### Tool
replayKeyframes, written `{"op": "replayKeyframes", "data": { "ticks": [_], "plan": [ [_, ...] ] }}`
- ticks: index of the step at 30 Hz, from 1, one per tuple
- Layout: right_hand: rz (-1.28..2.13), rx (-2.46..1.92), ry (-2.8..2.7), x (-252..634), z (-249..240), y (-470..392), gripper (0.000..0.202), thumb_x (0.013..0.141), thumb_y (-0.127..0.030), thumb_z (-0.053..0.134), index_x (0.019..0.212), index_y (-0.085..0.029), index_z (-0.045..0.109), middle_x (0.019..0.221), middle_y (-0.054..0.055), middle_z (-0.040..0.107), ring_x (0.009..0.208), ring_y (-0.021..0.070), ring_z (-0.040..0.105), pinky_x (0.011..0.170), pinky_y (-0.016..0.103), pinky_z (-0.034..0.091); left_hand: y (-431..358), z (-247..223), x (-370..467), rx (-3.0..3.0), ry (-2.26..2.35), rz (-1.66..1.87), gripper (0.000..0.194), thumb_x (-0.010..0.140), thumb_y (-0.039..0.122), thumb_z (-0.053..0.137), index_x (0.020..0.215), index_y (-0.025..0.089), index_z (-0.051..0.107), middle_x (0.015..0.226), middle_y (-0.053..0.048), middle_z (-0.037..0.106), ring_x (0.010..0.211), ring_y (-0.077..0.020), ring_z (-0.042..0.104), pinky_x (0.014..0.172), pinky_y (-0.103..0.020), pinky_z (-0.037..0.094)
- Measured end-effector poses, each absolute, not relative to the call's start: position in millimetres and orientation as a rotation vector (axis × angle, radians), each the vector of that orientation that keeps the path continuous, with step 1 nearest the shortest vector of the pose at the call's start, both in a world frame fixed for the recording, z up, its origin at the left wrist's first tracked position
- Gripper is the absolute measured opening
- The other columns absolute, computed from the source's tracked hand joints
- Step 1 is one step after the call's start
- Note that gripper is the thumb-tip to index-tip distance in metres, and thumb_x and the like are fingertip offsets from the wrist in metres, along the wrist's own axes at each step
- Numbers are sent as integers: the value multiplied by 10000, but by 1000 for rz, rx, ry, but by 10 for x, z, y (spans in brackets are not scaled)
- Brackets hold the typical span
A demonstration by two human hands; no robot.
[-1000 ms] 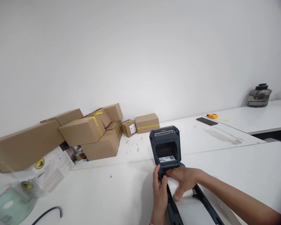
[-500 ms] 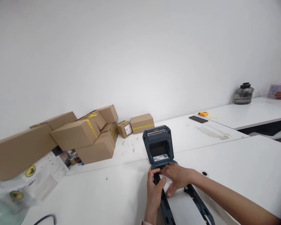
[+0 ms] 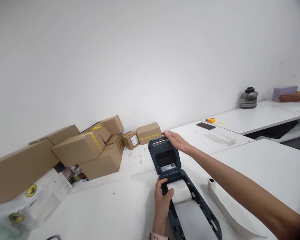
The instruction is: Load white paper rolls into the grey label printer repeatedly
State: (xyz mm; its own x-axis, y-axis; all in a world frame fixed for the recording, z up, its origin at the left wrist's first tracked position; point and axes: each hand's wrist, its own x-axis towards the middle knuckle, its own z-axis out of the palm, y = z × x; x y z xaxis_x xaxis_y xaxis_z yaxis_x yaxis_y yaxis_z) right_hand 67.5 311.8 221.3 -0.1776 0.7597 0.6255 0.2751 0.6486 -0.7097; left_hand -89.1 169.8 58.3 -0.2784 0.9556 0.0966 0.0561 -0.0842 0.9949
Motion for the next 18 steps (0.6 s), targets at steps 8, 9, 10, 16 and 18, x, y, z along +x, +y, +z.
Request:
{"op": "replayKeyframes", "data": {
  "ticks": [8, 9, 10, 16, 18],
  "plan": [
    [711, -769, -1722, 887, 1984, 2360, 359, 976, -457, 396, 1039, -261, 690, 1169, 29, 682, 1119, 235, 606, 995, 391, 457, 874, 204, -739, 753, 1529, 1519, 813, 860, 719, 421, 1544, 316, 248, 1626, -27, 302, 1468, -263, 335, 1069, -315, 452],
    [726, -725, -1739, 963, 1884, 2180, 337, 980, -441, 400, 1067, -271, 678, 1210, 34, 667, 1165, 241, 587, 1024, 403, 444, 788, 174, -755, 736, 1555, 1548, 824, 860, 738, 379, 1553, 321, 225, 1625, -28, 304, 1459, -271, 353, 1059, -326, 465],
    [740, -693, -1758, 1034, 1759, 2002, 325, 984, -428, 406, 1110, -280, 666, 1251, 42, 650, 1214, 249, 563, 1051, 418, 430, 720, 170, -774, 728, 1578, 1566, 837, 859, 746, 356, 1562, 317, 205, 1621, -35, 313, 1449, -279, 370, 1053, -335, 472],
    [682, -768, -1780, 1221, 824, 1279, 327, 1007, -352, 399, 1171, -321, 679, 1269, 54, 670, 1327, 293, 488, 1140, 555, 337, 573, 519, -677, 744, 1557, 1670, 766, 898, 673, 393, 1549, 292, 265, 1616, -54, 321, 1479, -261, 313, 1158, -364, 366],
    [652, -789, -1730, 1178, 627, 1176, 294, 992, -355, 436, 1094, -311, 709, 1190, 63, 708, 1296, 316, 519, 1127, 598, 340, 570, 627, -547, 784, 1502, 1668, 736, 904, 641, 448, 1532, 290, 293, 1635, -37, 273, 1502, -242, 253, 1171, -342, 341]
  ]
}}
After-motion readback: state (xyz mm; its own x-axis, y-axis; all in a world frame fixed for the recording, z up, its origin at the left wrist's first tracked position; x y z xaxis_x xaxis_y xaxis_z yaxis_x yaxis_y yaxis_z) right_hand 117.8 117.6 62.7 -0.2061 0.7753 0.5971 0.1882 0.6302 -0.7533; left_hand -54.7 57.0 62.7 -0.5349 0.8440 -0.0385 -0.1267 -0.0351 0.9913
